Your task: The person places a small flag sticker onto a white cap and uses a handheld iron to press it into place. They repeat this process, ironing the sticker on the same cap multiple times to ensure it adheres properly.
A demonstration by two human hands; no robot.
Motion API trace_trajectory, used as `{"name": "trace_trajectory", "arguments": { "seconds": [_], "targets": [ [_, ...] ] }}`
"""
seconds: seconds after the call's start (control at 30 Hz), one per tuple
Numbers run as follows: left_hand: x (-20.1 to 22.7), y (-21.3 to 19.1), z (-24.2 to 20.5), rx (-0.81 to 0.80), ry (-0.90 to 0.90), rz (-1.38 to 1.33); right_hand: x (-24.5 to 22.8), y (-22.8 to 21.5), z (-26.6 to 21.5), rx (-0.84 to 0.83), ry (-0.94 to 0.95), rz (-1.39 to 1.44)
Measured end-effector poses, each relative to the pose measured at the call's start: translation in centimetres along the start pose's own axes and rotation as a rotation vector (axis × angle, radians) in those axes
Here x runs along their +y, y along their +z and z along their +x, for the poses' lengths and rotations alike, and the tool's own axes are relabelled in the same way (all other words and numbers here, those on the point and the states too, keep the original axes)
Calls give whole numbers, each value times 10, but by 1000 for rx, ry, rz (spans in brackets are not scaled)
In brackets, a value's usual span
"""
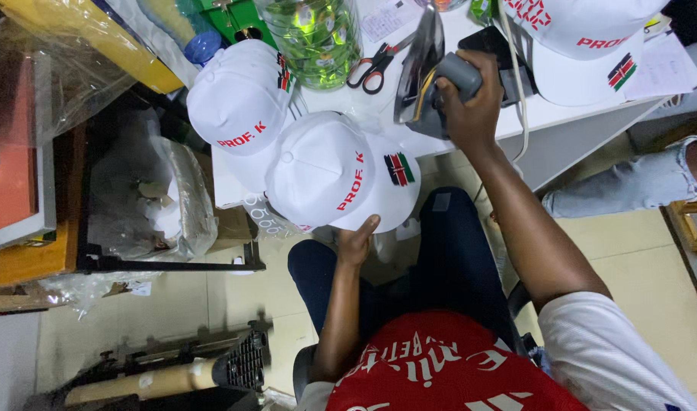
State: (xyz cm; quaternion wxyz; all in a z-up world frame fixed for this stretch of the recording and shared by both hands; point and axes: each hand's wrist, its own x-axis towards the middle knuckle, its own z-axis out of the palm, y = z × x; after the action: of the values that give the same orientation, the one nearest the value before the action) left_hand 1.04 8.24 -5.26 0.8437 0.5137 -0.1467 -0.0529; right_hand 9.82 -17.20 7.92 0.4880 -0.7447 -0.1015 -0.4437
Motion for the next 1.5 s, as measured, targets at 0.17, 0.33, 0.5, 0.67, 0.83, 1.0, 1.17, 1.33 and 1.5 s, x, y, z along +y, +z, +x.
{"name": "trace_trajectory", "arguments": {
  "seconds": [0.17,0.33,0.5,0.67,0.83,1.0,1.17,1.33,1.5],
  "targets": [
    [14,-6,-3,-128,101,-120,0,-8,-18,28,47,-12],
    [0,-24,-5,-94,161,-217,-5,-23,-22,-35,44,-126],
    [2,-39,-10,-120,139,-146,-8,-38,-30,-19,48,-122],
    [15,-38,-5,-110,205,-200,-62,-43,-65,-129,194,-69],
    [52,-21,0,-199,206,-35,-107,-31,-69,-555,446,-61],
    [-30,-95,-26,-172,139,57,-103,-23,-84,-490,497,122],
    [9,-50,-7,-135,136,-107,-104,-15,-82,-401,502,178],
    [22,-4,-1,-93,108,-651,-102,0,-100,-271,597,314],
    [28,50,-2,68,166,-477,-97,20,-123,-179,577,533]
  ]
}}
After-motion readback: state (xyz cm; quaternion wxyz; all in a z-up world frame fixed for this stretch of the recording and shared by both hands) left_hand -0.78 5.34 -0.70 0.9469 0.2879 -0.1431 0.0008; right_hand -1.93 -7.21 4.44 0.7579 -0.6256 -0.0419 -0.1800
